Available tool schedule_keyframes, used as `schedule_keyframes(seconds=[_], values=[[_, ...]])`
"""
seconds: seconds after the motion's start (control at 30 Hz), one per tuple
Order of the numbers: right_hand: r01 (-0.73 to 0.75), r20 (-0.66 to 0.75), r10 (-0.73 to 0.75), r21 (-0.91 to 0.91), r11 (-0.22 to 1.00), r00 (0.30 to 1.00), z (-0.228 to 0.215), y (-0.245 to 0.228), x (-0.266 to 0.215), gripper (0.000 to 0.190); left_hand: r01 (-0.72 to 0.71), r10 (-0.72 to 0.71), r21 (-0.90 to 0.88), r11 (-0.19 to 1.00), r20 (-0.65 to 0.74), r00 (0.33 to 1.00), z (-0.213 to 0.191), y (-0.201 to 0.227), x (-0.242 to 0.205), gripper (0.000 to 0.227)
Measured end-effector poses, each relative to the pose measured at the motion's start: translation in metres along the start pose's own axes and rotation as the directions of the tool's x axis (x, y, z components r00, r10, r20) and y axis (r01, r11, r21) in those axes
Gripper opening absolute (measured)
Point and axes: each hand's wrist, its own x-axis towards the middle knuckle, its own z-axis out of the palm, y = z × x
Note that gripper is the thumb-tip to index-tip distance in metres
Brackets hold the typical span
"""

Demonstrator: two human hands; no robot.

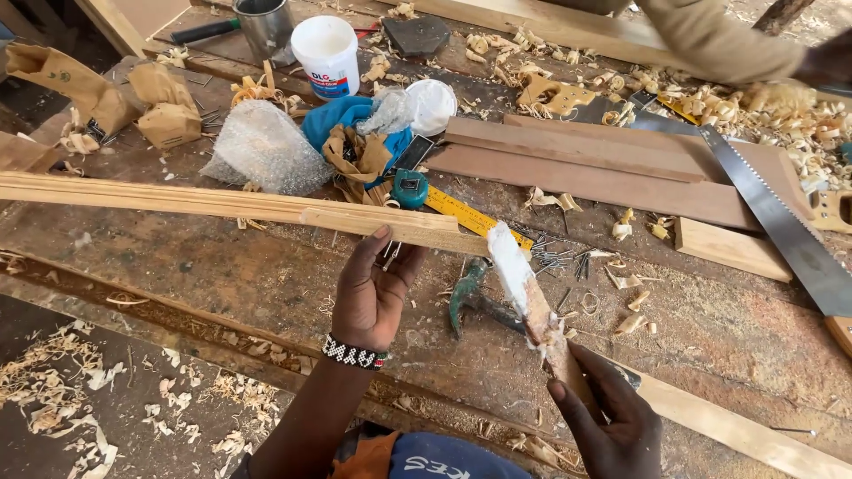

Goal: Attaching decorative wooden strips to a frame by applying glue and hammering nails.

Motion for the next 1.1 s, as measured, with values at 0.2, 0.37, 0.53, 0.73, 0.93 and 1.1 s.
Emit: schedule_keyframes(seconds=[0.2, 0.37, 0.53, 0.73, 0.93, 1.1], values=[[0.026, -0.046, -0.023, 0.062, 0.998, 0.999, -0.004, 0.012, 0.008, 0.050, -0.004, 0.001, -0.074, 0.997, -0.046, 0.999, -0.008, 0.003, 0.003, 0.058], [0.020, -0.009, -0.019, 0.139, 0.990, 1.000, 0.004, 0.009, -0.001, 0.056, -0.098, 0.100, -0.027, 0.995, 0.047, 0.994, -0.011, -0.004, -0.002, 0.057], [0.033, 0.025, -0.038, 0.182, 0.983, 0.999, 0.014, 0.011, -0.004, 0.053, -0.177, 0.178, -0.016, 0.984, 0.096, 0.979, -0.010, -0.006, -0.004, 0.064], [0.037, 0.016, -0.042, 0.240, 0.970, 0.999, 0.008, 0.032, 0.023, 0.060, -0.096, 0.098, -0.105, 0.990, 0.010, 0.995, -0.025, 0.003, 0.001, 0.036], [0.004, -0.052, 0.011, 0.278, 0.961, 0.999, 0.002, 0.022, 0.048, 0.051, -0.167, 0.173, -0.146, 0.975, 0.027, 0.985, -0.039, 0.023, -0.001, 0.037], [-0.070, 0.192, 0.054, 0.073, 0.995, 0.980, 0.015, -0.038, 0.067, 0.062, -0.433, 0.405, 0.091, 0.897, 0.221, 0.887, -0.056, 0.047, -0.008, 0.031]])
